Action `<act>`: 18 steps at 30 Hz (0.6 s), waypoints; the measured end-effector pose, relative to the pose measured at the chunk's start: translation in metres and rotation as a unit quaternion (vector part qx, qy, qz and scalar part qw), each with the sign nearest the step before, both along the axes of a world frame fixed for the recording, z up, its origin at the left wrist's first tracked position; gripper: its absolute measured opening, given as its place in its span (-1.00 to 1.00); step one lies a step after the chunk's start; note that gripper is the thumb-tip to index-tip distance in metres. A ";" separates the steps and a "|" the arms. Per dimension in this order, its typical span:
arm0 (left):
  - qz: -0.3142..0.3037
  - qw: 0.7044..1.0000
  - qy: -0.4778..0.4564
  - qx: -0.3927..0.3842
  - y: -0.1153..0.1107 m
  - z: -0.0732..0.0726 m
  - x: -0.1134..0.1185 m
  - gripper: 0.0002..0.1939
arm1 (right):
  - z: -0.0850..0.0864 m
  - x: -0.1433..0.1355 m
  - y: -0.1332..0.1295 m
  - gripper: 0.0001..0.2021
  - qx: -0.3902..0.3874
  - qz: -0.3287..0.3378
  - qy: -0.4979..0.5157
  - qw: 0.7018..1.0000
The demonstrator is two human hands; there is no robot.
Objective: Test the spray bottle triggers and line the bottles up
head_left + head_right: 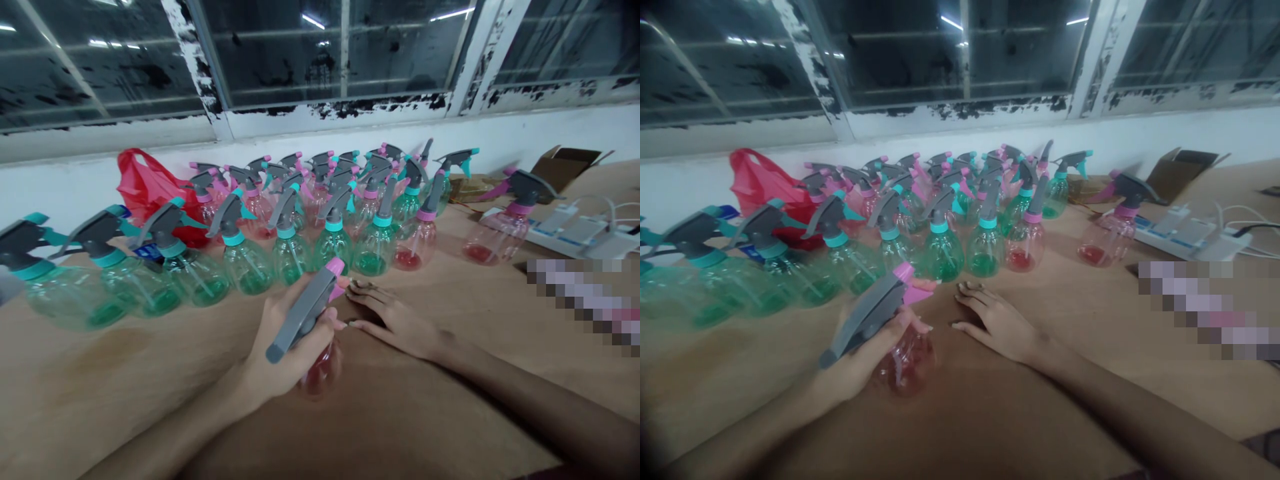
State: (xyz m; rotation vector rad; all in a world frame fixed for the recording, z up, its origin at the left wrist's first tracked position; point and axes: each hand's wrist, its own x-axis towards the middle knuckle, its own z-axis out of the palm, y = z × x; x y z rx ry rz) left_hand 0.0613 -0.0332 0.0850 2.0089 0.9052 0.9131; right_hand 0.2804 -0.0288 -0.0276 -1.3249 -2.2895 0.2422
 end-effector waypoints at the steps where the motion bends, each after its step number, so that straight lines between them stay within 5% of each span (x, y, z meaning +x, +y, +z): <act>1: -0.003 1.000 0.002 0.002 0.000 -0.001 0.000 -0.87 | 0.000 0.000 0.000 -0.45 0.001 0.000 -0.001 1.000; 18: -0.002 1.000 0.020 0.010 0.001 -0.004 -0.001 -0.86 | -0.001 0.000 0.000 -0.45 0.004 0.002 0.004 1.000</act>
